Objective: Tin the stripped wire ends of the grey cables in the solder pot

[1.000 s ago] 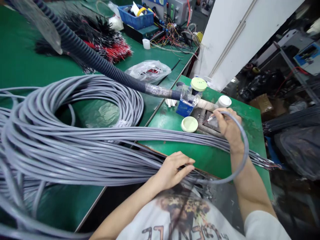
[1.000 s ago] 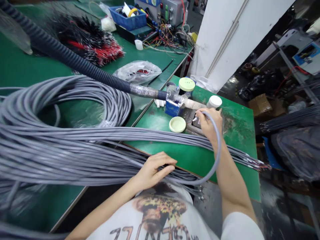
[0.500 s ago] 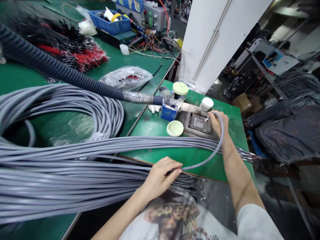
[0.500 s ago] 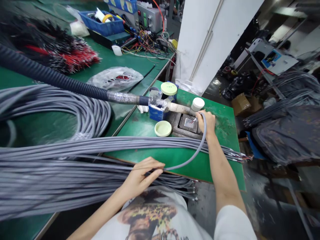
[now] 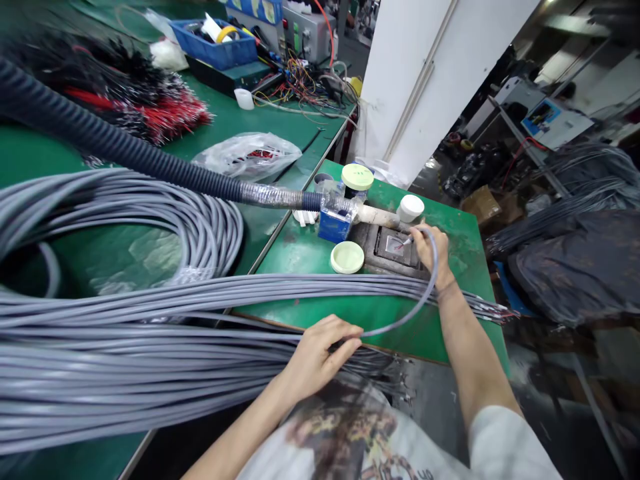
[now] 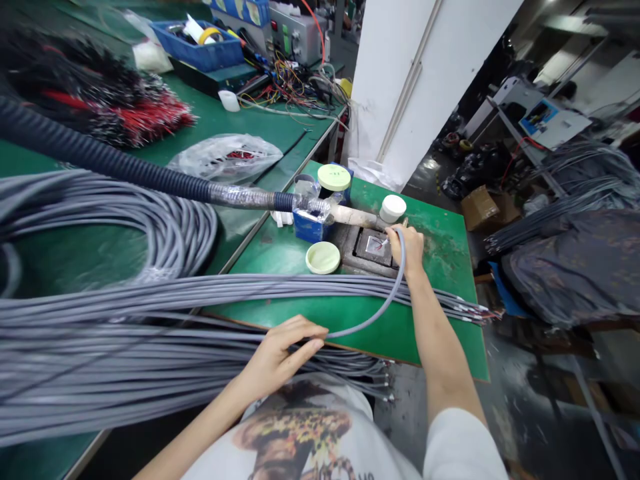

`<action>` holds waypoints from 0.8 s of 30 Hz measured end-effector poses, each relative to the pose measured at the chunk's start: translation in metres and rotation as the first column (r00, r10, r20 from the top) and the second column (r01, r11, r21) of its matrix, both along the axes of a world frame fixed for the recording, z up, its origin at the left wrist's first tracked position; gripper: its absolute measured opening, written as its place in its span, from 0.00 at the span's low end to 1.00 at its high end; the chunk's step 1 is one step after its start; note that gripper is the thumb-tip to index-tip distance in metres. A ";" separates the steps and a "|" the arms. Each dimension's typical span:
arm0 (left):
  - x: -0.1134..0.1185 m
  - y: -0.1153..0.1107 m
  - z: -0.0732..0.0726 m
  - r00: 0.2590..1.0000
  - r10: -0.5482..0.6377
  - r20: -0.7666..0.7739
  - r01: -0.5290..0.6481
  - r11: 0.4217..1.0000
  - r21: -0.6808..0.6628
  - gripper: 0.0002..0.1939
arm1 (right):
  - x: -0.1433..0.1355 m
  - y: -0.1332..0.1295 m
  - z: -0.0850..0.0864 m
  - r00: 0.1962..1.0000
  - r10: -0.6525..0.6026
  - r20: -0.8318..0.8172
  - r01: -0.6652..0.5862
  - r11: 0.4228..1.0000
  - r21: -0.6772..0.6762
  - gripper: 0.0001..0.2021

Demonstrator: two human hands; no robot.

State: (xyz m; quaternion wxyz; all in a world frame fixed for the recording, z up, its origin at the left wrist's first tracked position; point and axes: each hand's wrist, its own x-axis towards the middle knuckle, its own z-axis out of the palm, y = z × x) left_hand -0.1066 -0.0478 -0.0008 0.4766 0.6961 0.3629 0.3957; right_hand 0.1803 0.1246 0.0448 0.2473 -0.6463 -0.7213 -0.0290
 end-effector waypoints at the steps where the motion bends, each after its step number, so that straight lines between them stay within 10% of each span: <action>1: 0.000 0.000 0.000 1.000 0.002 0.011 -0.002 1.000 -0.024 0.09 | -0.003 -0.008 0.006 0.999 -0.005 -0.034 0.006 1.000 0.027 0.15; 6: 0.013 0.003 0.001 0.982 0.063 0.176 0.000 0.941 -0.340 0.12 | -0.029 -0.084 0.028 0.934 0.162 -0.317 -0.126 0.984 0.129 0.11; 12: 0.045 0.009 0.003 0.853 0.147 0.501 0.218 0.772 -0.597 0.18 | -0.060 -0.176 -0.005 0.702 0.463 -0.541 -0.409 0.884 0.226 0.20; 19: 0.053 0.002 0.006 0.881 0.150 0.448 0.140 0.823 -0.551 0.17 | -0.046 -0.212 -0.034 0.721 0.639 -0.267 -0.607 0.769 0.199 0.25; 24: 0.051 -0.002 0.002 0.916 0.087 0.391 0.122 0.869 -0.479 0.18 | -0.043 -0.221 -0.037 0.747 0.616 -0.250 -0.591 0.788 0.172 0.22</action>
